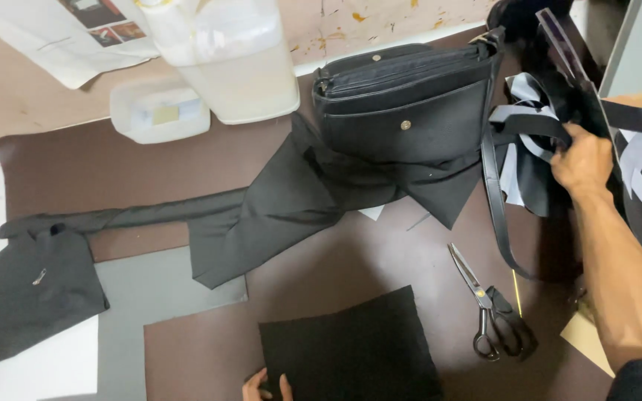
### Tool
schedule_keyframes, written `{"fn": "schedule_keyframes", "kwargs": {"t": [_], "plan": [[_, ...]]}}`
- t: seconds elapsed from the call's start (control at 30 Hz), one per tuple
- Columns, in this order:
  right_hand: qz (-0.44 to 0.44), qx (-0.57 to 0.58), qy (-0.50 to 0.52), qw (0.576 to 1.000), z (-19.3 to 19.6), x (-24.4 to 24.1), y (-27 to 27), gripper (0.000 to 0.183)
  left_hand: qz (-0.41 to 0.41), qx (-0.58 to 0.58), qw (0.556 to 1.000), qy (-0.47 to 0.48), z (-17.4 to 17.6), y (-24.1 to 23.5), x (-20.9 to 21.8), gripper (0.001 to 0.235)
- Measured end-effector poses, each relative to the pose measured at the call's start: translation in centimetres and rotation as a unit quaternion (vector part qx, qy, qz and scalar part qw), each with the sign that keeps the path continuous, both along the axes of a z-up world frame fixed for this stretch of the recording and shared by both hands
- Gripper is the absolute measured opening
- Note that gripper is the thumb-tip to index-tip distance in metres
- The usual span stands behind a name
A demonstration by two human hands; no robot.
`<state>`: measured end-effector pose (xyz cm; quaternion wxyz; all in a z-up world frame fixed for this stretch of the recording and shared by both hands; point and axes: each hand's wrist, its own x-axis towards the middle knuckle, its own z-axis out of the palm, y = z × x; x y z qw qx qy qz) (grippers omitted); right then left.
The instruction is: Measuring a leather bag and cutting leather strips using a ruler and scissors
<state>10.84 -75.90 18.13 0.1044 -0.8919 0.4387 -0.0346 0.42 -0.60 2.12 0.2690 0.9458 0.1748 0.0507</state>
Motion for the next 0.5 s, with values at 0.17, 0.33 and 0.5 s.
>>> {"fn": "schedule_keyframes", "kwargs": {"t": [0.17, 0.33, 0.5], "plan": [[0.151, 0.015, -0.294, 0.944, 0.3, -2.3, 1.5, 0.025, -0.101, 0.088, 0.989, 0.057, 5.7, -0.9, 0.7, 0.045], [-0.029, 0.229, -0.361, 0.903, 6.8, -3.4, 4.9, 0.022, -0.098, 0.077, 0.992, 0.013, 9.0, -2.2, 1.0, 0.035], [0.003, 0.456, -0.417, 0.786, 5.1, -7.1, -5.7, 0.016, -0.102, 0.088, 0.99, 0.039, 8.4, -2.0, 0.6, 0.035]]}}
